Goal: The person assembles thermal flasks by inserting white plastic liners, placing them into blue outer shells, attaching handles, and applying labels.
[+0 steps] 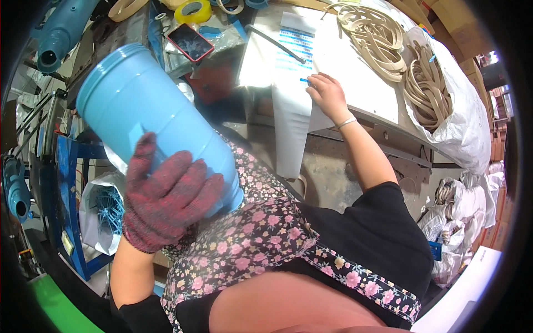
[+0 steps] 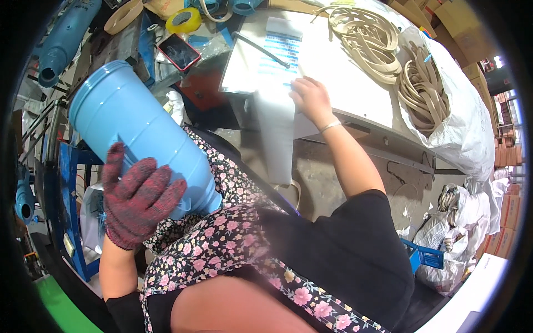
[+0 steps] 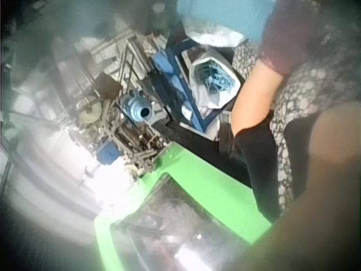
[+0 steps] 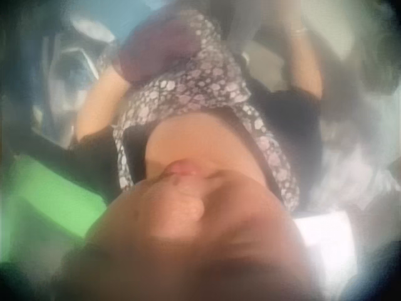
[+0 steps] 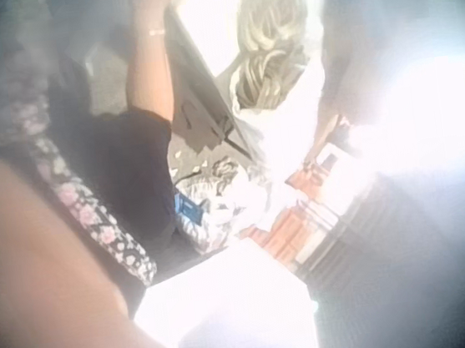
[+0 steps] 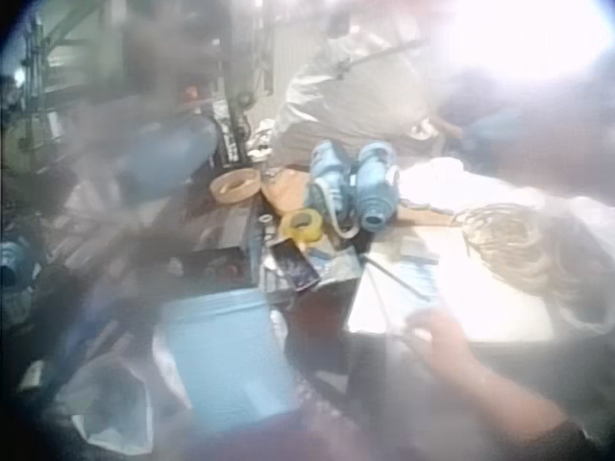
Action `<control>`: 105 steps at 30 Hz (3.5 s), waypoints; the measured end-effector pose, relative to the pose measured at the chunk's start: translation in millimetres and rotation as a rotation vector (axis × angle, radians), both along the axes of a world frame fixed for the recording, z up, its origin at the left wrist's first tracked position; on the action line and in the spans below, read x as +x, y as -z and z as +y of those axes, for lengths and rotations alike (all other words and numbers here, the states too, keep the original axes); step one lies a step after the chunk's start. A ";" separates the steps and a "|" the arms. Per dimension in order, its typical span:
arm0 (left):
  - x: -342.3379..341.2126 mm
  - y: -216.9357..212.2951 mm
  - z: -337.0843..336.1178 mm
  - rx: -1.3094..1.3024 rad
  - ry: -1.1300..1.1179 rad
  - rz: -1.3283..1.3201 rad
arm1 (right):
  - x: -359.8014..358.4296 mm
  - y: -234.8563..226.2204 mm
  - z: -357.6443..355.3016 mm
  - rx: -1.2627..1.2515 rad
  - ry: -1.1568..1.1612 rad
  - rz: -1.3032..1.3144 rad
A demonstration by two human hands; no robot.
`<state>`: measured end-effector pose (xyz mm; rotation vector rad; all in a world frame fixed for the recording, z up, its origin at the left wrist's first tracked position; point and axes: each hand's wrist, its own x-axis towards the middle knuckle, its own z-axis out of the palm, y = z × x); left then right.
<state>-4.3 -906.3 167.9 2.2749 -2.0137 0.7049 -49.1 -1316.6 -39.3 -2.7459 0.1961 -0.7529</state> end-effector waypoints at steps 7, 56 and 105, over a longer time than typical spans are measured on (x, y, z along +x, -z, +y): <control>1.8 30.2 -11.8 0.190 0.090 0.148 | -5.9 -32.0 37.8 -0.011 -0.028 -0.051; -201.3 3.3 451.8 -0.444 -1.932 -0.878 | 241.6 -244.5 568.5 1.529 -1.095 0.869; 64.4 -66.8 212.2 -1.019 -0.896 0.761 | -3.3 -115.8 83.5 1.737 -0.308 0.105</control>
